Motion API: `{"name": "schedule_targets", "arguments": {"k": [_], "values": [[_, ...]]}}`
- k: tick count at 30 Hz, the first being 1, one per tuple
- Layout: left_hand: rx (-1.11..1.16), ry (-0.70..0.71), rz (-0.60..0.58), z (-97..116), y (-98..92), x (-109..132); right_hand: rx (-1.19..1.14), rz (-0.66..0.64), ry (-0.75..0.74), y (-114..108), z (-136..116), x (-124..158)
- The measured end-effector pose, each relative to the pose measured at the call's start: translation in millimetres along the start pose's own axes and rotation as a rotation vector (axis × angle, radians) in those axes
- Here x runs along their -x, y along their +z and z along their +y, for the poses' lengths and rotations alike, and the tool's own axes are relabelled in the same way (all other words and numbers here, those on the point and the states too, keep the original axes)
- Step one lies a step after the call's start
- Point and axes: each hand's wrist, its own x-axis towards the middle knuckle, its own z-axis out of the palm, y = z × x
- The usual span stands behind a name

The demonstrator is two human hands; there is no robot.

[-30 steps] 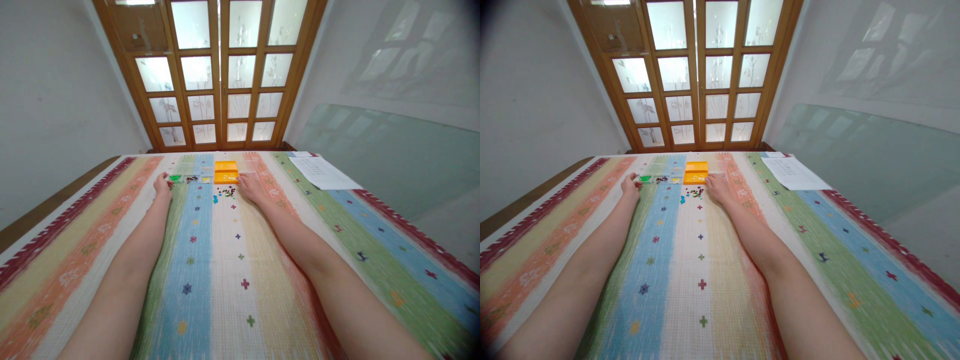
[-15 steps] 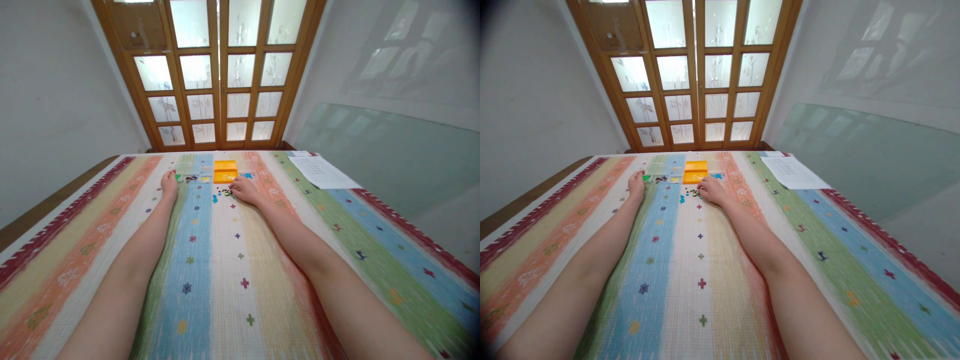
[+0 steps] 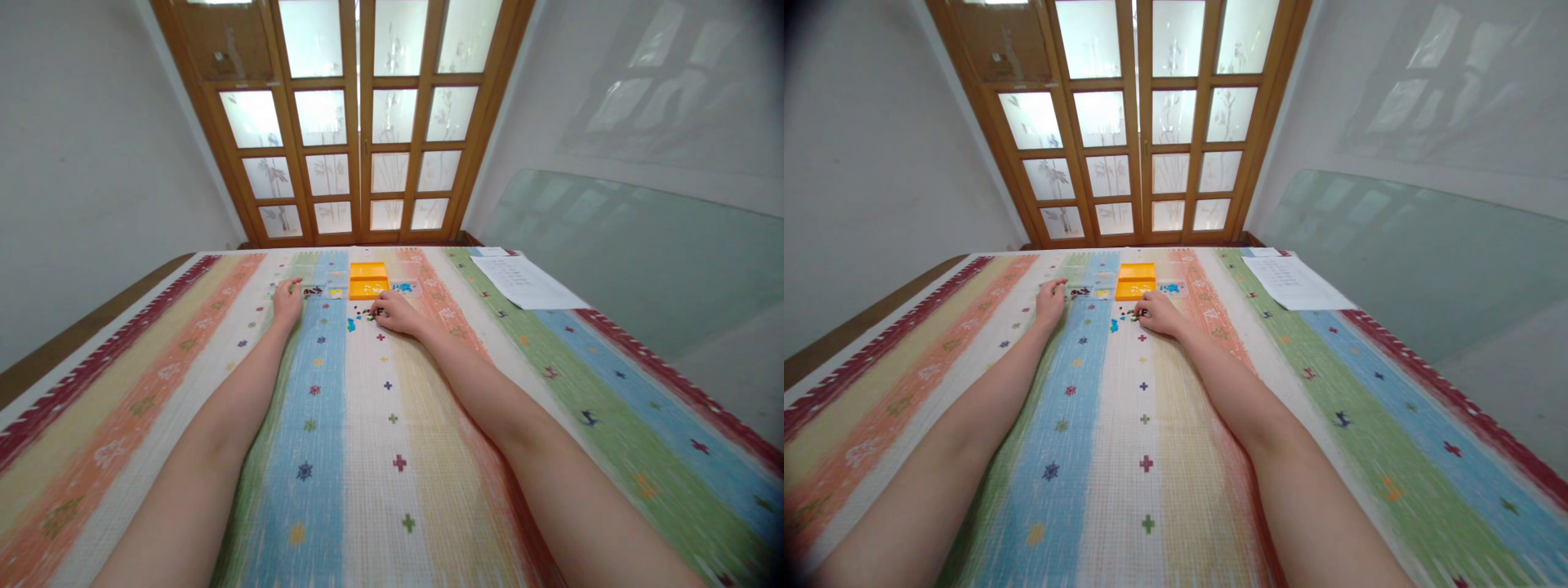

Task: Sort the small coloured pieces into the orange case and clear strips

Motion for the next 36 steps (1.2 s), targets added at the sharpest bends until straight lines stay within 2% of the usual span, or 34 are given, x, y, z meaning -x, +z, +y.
{"name": "schedule_targets", "arguments": {"k": [18, 30, 36], "values": [[-0.021, 0.059, -0.008, -3.9, 3.4, 0.7, -0.032, 0.056, 0.003, 4.5, -5.9, -1.5], [-0.006, 0.019, -0.056, 10.2, -0.9, 5.1, 0.022, 0.045, -0.037, 12.7, -19.7, -3.4], [0.001, 0.02, -0.059, 8.7, -0.2, 5.1, 0.018, 0.053, -0.025, 13.1, -19.4, -4.5]]}}
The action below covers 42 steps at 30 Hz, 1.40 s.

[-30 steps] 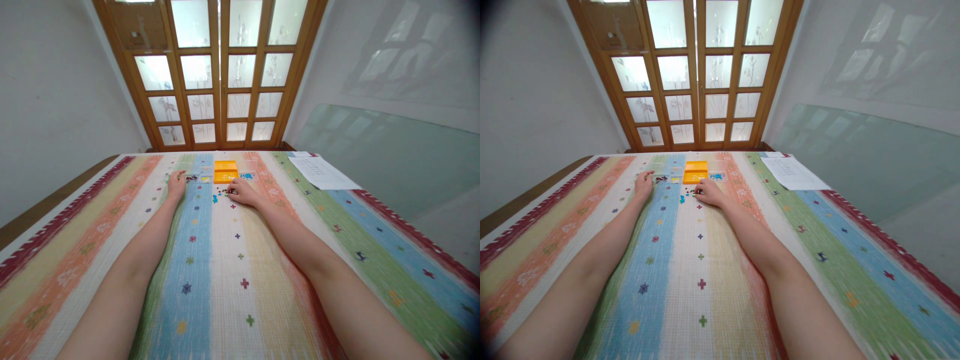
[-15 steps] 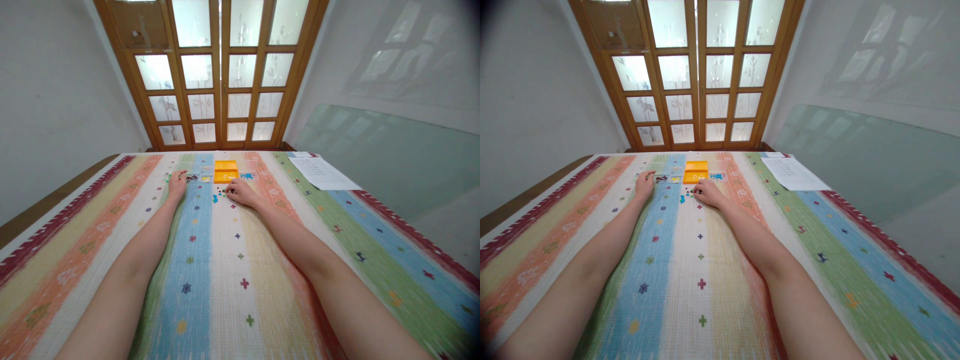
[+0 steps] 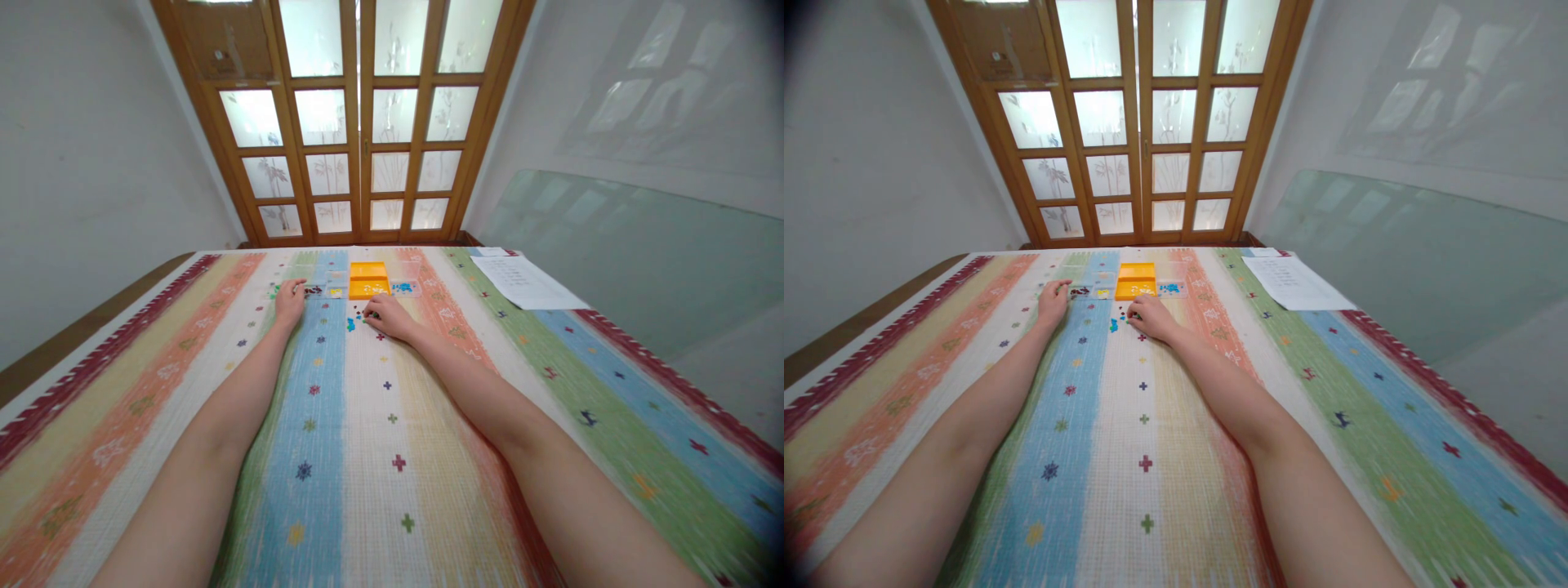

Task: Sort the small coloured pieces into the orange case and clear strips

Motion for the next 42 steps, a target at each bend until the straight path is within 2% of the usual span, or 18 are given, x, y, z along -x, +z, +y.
{"name": "schedule_targets", "arguments": {"k": [5, 9, 15, 22, 28, 33, 42], "values": [[-0.005, 0.015, 0.0, -1.9, 1.0, -0.3, 0.032, -0.012, 0.014, -0.5, 0.8, -0.4], [-0.011, 0.009, 0.005, -1.6, 1.1, -0.1, 0.0, 0.032, 0.041, -3.3, -2.1, -0.5], [0.001, 0.023, 0.012, -4.9, 2.8, -0.1, -0.176, 0.163, 0.275, -6.2, -1.2, -1.3], [-0.051, 0.031, -0.004, -1.9, 3.3, 0.6, -0.407, 0.381, 0.388, -1.9, 21.7, -3.7], [-0.059, 0.038, -0.01, 0.8, 3.6, 1.7, -0.696, 0.492, 0.601, 4.9, 38.5, -9.4], [-0.049, 0.056, -0.019, 1.3, 3.7, 2.5, -0.969, 0.446, 0.665, 5.3, 37.9, -13.1], [-0.068, 0.061, -0.034, 3.0, 3.9, 3.4, -0.99, 0.368, 0.698, -2.4, 27.8, -11.9]]}}
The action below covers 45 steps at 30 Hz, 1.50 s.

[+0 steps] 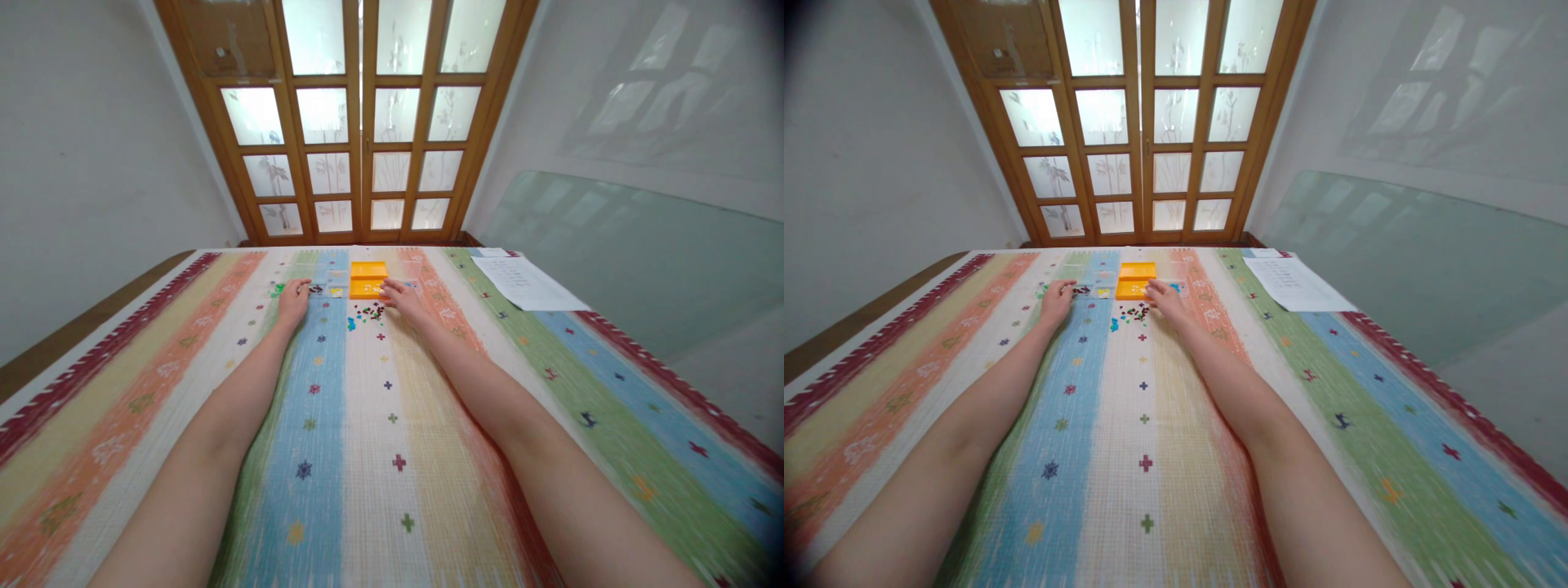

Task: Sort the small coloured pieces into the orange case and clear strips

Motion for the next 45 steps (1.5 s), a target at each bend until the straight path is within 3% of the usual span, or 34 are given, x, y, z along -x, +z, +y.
{"name": "schedule_targets", "arguments": {"k": [10, 16, 22, 27, 32, 40, 45], "values": [[-0.027, 0.053, -0.079, 8.3, 1.9, 3.4, -0.041, 0.045, 0.033, -1.3, -3.9, 1.6], [-0.066, 0.186, -0.349, 41.3, 11.3, 17.7, -0.031, 0.063, 0.029, -0.3, -1.5, 0.6], [-0.086, 0.439, -0.556, 72.0, 23.9, 34.6, 0.004, 0.055, 0.0, 1.6, -0.3, 2.9], [-0.114, 0.536, -0.579, 76.5, 27.7, 38.3, 0.027, 0.054, -0.028, 2.7, 2.8, 3.3], [-0.124, 0.595, -0.674, 76.7, 27.9, 38.8, 0.045, 0.037, -0.048, 3.8, 5.2, 3.9], [-0.117, 0.56, -0.649, 73.4, 30.3, 38.9, 0.086, 0.031, -0.073, 3.3, 8.1, 2.8], [-0.068, 0.51, -0.562, 68.1, 28.9, 36.8, 0.084, 0.034, -0.064, 3.3, 8.1, 2.2]]}}
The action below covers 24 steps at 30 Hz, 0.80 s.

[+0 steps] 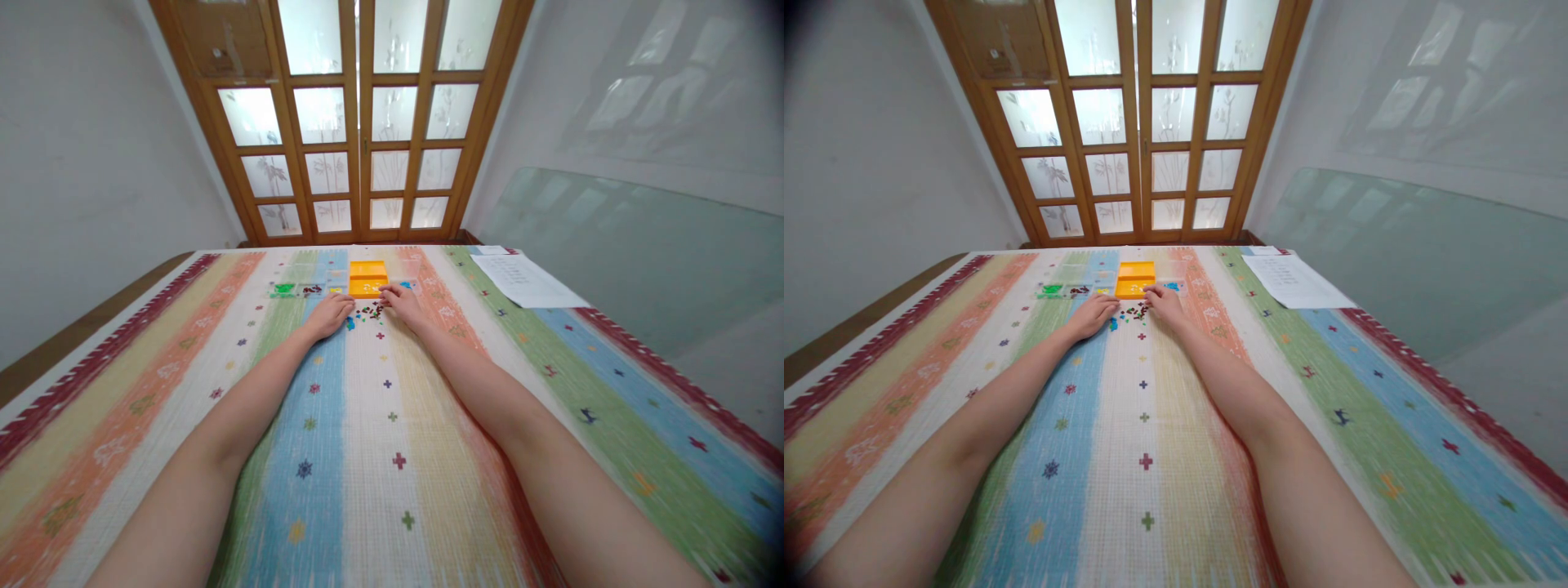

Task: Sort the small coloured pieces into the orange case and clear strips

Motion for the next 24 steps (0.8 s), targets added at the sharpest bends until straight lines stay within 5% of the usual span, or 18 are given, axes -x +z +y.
{"name": "schedule_targets", "arguments": {"k": [9, 16, 24], "values": [[0.033, -0.105, 0.217, -18.5, -12.1, 1.9, 0.072, -0.023, -0.047, -2.1, 7.4, -1.5], [-0.024, -0.282, 0.348, -52.0, -25.7, 9.6, 0.301, -0.067, -0.197, -3.1, -3.4, 10.4], [-0.08, -0.402, 0.424, -81.2, -25.7, 18.8, 0.73, -0.316, -0.502, 4.2, -12.2, 21.1]]}}
